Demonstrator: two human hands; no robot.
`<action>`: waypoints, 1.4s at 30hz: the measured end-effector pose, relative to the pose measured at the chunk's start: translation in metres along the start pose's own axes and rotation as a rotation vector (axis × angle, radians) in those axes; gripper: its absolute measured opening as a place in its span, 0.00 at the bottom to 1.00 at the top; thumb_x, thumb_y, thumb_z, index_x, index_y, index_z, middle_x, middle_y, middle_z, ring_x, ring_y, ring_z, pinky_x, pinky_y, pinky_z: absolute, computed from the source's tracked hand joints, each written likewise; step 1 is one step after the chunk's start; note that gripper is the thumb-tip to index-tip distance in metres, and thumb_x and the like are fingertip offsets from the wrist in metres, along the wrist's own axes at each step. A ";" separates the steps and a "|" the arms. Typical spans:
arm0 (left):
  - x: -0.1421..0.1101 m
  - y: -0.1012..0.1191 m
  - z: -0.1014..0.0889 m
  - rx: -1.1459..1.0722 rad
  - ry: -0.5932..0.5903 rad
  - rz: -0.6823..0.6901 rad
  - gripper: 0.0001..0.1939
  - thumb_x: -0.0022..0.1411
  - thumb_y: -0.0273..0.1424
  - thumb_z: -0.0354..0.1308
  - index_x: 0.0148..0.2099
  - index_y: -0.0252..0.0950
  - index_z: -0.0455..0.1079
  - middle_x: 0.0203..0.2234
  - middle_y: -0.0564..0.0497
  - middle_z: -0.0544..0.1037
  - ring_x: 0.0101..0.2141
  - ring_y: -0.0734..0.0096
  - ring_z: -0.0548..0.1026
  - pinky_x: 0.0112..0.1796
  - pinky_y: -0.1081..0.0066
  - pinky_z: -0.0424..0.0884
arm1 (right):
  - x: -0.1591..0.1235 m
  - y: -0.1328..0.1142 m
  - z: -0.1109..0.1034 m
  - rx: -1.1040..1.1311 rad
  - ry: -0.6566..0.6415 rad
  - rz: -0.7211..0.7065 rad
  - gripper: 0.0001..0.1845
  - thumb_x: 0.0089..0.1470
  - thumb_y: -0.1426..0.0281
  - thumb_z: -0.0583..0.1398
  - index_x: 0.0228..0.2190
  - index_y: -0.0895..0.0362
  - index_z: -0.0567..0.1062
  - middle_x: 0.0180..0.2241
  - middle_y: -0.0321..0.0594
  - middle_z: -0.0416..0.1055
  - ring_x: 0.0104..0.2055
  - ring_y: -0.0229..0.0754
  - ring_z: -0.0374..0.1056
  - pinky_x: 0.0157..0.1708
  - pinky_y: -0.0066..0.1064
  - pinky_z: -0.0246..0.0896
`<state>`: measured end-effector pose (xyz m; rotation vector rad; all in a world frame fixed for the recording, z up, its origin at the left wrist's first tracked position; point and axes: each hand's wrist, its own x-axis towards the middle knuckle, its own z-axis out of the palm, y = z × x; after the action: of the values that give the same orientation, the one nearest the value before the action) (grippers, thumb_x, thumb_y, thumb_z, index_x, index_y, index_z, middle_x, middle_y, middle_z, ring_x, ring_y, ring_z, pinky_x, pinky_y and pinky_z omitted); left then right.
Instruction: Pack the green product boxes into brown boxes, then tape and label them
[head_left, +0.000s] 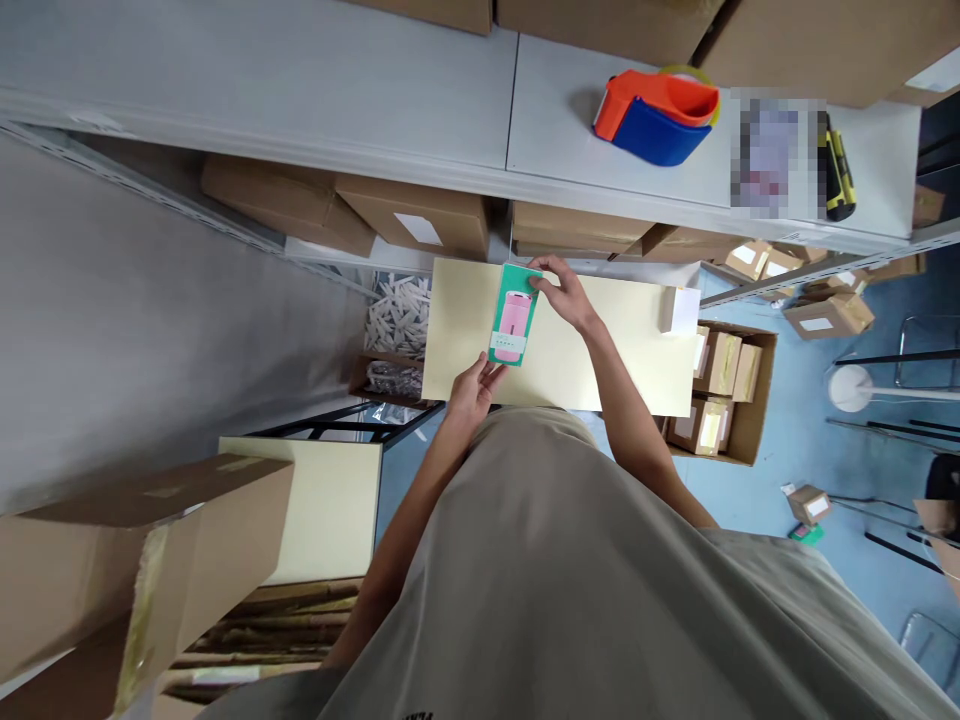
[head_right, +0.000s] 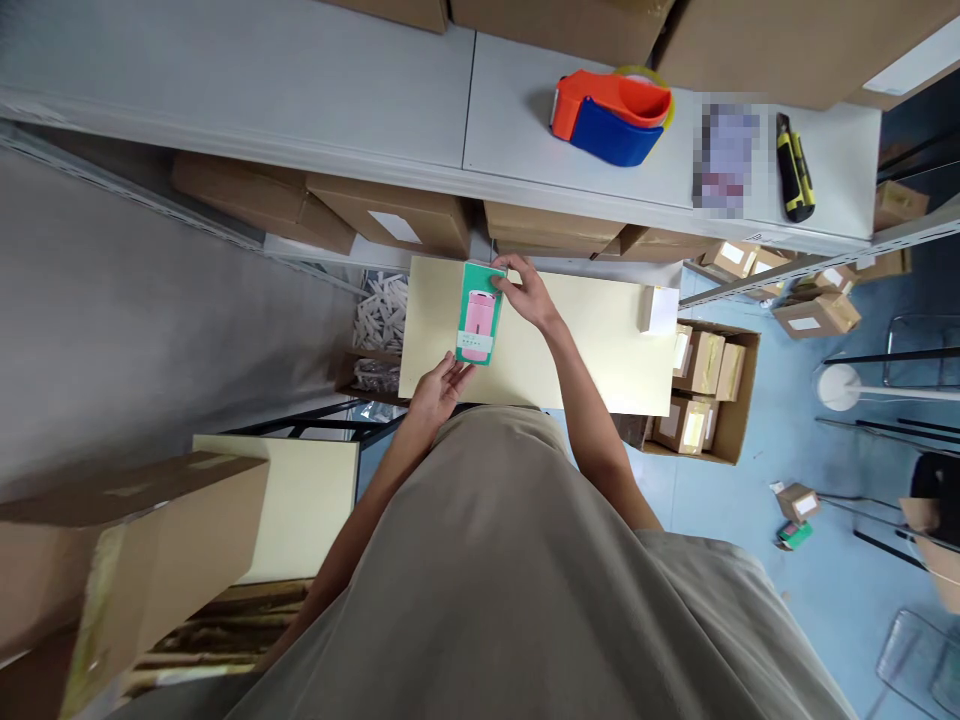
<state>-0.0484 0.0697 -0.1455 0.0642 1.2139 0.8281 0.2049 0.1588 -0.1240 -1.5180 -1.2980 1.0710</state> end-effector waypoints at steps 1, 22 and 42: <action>0.000 0.000 0.000 0.002 -0.013 -0.004 0.07 0.65 0.27 0.74 0.40 0.36 0.79 0.37 0.45 0.86 0.53 0.60 0.85 0.66 0.55 0.80 | 0.000 0.000 0.000 -0.001 -0.011 0.000 0.25 0.64 0.39 0.64 0.47 0.45 0.80 0.58 0.44 0.77 0.66 0.57 0.68 0.64 0.55 0.75; 0.002 0.026 -0.029 0.250 -0.128 -0.148 0.36 0.65 0.67 0.65 0.42 0.35 0.78 0.43 0.33 0.85 0.58 0.36 0.84 0.55 0.50 0.82 | -0.018 -0.007 0.027 0.162 -0.057 0.179 0.32 0.56 0.36 0.67 0.47 0.47 0.75 0.58 0.43 0.78 0.58 0.53 0.74 0.61 0.56 0.77; 0.034 0.044 -0.051 0.260 -0.200 -0.008 0.14 0.57 0.33 0.80 0.39 0.34 0.79 0.38 0.45 0.85 0.50 0.58 0.85 0.65 0.54 0.79 | -0.019 -0.030 0.086 0.015 0.197 -0.006 0.27 0.56 0.45 0.69 0.49 0.47 0.76 0.58 0.45 0.76 0.57 0.54 0.77 0.63 0.54 0.77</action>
<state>-0.1110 0.1017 -0.1722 0.3459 1.1244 0.6372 0.1129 0.1488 -0.1168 -1.5655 -1.1551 0.9002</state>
